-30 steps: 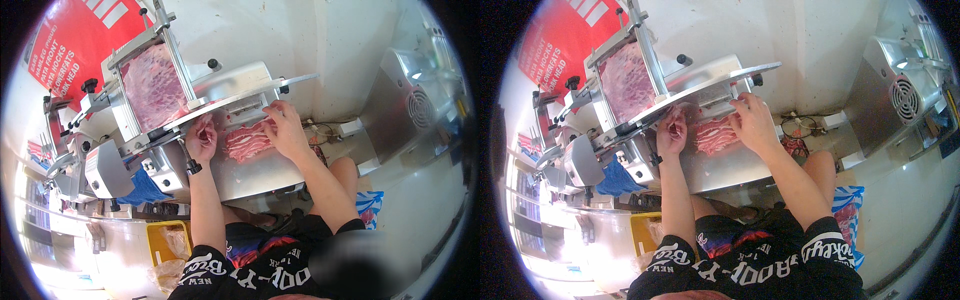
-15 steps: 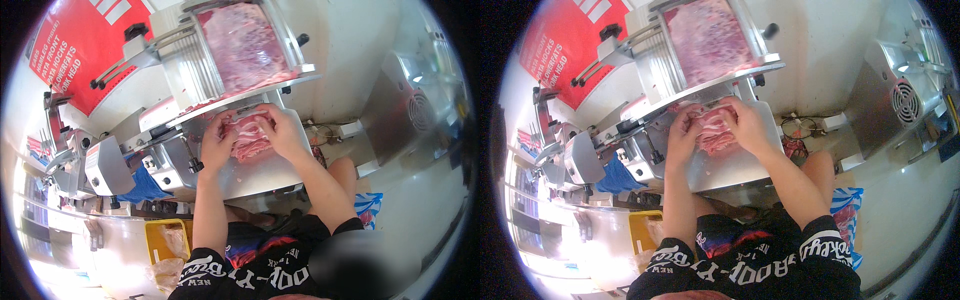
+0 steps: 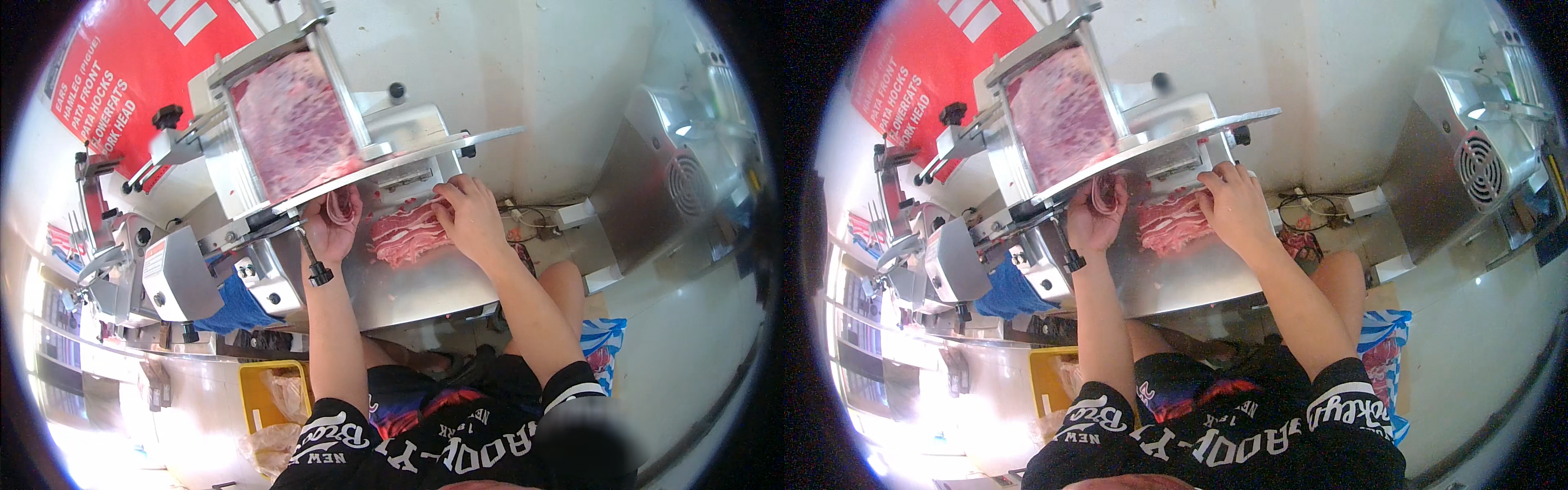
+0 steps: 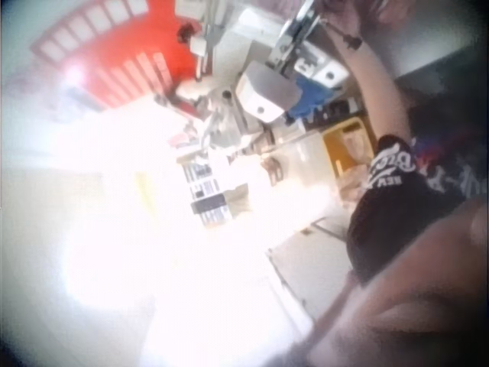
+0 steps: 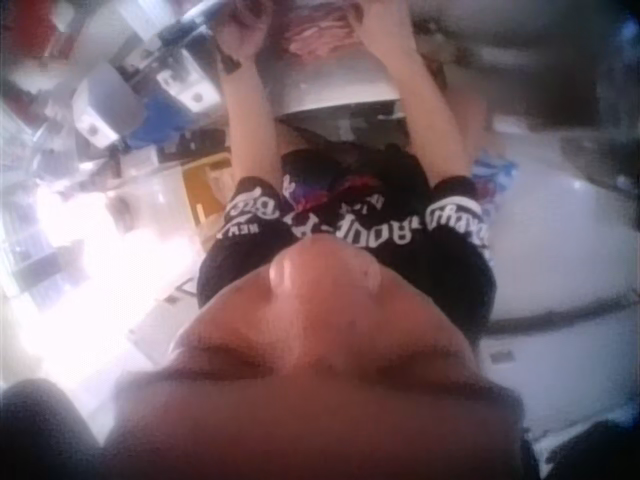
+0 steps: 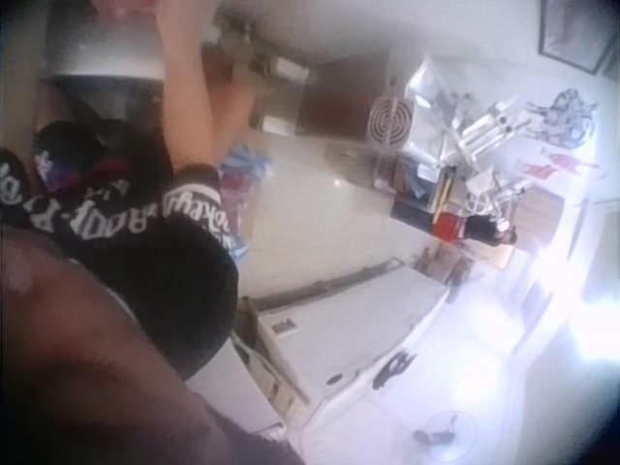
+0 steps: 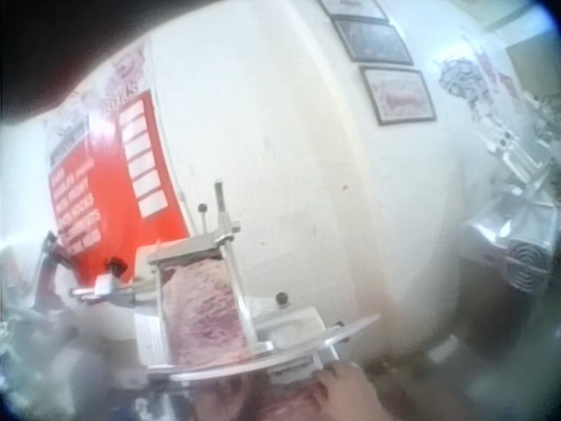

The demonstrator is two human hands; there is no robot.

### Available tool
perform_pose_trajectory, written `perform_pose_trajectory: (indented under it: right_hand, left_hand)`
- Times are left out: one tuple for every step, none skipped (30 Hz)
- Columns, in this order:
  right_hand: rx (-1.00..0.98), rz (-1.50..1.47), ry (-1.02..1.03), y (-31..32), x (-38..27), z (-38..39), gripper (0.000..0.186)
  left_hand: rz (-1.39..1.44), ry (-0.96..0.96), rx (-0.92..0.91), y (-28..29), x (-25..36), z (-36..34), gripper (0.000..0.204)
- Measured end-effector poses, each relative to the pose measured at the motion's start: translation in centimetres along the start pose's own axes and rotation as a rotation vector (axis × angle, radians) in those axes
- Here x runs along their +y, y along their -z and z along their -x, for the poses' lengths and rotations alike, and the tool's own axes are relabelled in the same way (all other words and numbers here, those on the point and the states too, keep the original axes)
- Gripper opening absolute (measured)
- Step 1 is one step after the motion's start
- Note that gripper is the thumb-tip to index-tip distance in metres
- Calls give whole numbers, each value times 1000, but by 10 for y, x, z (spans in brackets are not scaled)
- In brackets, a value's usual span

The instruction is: The person sits on the floor and uses a meat slicer to cut a large piece of meat into thin slices. They repeatedly feed the meat through the slicer, collect the slices, and place them into a plastic bag.

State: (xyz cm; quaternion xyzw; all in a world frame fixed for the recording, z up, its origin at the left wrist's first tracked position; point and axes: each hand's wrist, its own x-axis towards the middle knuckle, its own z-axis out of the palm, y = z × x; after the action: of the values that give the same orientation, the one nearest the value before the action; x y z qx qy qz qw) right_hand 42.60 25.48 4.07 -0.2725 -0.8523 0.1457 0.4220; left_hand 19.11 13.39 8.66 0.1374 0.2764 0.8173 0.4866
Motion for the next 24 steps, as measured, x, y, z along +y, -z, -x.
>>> perform_pose_trajectory:
  right_hand:
    - [4,-11,4,0,1,1,27]
    - [8,-22,8,0,1,1,27]
    - [12,-33,12,0,1,1,27]
    - [8,-45,7,0,0,2,28]
    - [6,-57,5,0,-2,1,29]
    - [3,-71,3,1,-4,0,29]
    - [29,-77,29,2,-6,-2,29]
    - [53,-84,56,4,-8,-4,29]
    - [78,-92,84,5,-11,-6,29]
    - [34,-159,53,8,-12,-9,30]
    - [-10,-226,21,11,-15,-11,32]
    - [-52,-293,-12,14,-19,-14,33]
    - [-62,-412,-77,15,-26,-16,34]
    - [-77,-539,-140,11,-36,-16,35]
    - [-99,-666,-204,9,-43,-16,36]
    - [-124,-693,-216,7,-46,-17,36]
    - [-148,-718,-228,5,-47,-17,36]
    - [-172,-743,-241,4,-48,-17,36]
    - [-144,-640,-246,5,-43,-18,36]
    - [-118,-537,-246,8,-33,-16,36]
    - [-91,-434,-246,10,-23,-14,36]
    - [-111,-289,-221,13,-11,-11,36]
    - [-132,-152,-195,13,-2,-6,36]
    - [-152,-15,-169,13,4,-3,36]
  left_hand:
    - [41,25,17,4,0,0,27]
    - [82,51,34,12,-1,-2,28]
    - [122,76,51,20,-2,-3,28]
    - [143,76,37,30,-2,-5,27]
    - [163,72,21,40,-2,-8,26]
    - [182,67,5,49,-2,-9,26]
    - [152,41,-3,55,-3,-10,26]
    - [122,14,-11,60,-4,-10,27]
    - [91,-16,-17,67,-3,-8,29]
    - [-82,-49,-17,60,-7,-5,32]
    - [-255,-82,-15,44,-11,4,36]
    - [-428,-117,-16,25,-16,15,41]
    - [-498,-132,-45,3,-24,27,52]
    - [-576,-106,-80,-6,-32,33,50]
    - [-652,-79,-110,-12,-39,39,48]
    - [-722,-54,-142,-16,-45,43,47]
    - [-889,-118,-191,-21,-49,42,49]
    - [-1028,-194,-201,-24,-49,42,48]
    - [-1162,-281,-215,-29,-47,38,48]
    - [-1294,-373,-223,-32,-47,36,47]
    - [-1452,-356,-208,-30,-43,36,47]
    - [-1606,-335,-205,-26,-38,36,46]
    - [-1765,-311,-193,-19,-33,38,46]
    - [-1722,-355,-196,-5,-32,36,43]
